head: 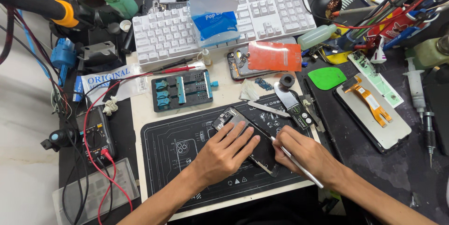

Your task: The person holds a smartphone screen assembly and uses a metal spudger to pry and separate the screen from the phone's chassis. They work along the edges of the device to release the adhesive or clips holding the components together.

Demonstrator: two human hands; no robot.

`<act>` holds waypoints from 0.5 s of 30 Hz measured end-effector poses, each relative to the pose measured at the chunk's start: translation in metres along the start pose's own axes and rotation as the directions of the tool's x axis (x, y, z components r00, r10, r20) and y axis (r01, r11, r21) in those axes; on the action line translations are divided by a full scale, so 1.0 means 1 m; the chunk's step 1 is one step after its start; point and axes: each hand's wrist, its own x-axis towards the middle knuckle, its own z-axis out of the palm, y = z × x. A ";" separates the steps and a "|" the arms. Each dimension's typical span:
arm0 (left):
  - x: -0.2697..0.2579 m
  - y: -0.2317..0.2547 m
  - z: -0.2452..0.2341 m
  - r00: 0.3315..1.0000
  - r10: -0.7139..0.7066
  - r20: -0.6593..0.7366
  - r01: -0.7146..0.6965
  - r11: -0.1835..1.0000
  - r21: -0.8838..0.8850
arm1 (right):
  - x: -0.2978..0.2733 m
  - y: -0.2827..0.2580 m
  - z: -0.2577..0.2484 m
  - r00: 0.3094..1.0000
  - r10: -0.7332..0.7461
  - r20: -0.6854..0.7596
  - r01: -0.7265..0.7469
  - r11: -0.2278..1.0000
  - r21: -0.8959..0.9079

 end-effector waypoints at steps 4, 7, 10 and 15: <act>0.000 0.000 -0.001 1.000 -0.002 -0.001 0.002 1.000 0.005 | -0.001 0.001 0.000 0.999 0.046 0.024 -0.047 0.999 0.028; 0.000 0.000 -0.001 1.000 0.006 0.002 -0.006 1.000 0.005 | -0.001 0.001 0.000 0.999 0.046 0.013 -0.046 0.998 0.035; 0.000 0.000 0.000 1.000 0.001 -0.006 -0.001 1.000 0.008 | 0.000 0.002 0.003 0.999 -0.012 -0.030 0.012 1.000 -0.002; 0.001 -0.001 0.000 1.000 0.003 -0.002 -0.003 1.000 0.007 | -0.006 0.002 0.001 0.994 0.068 -0.086 -0.060 0.994 0.088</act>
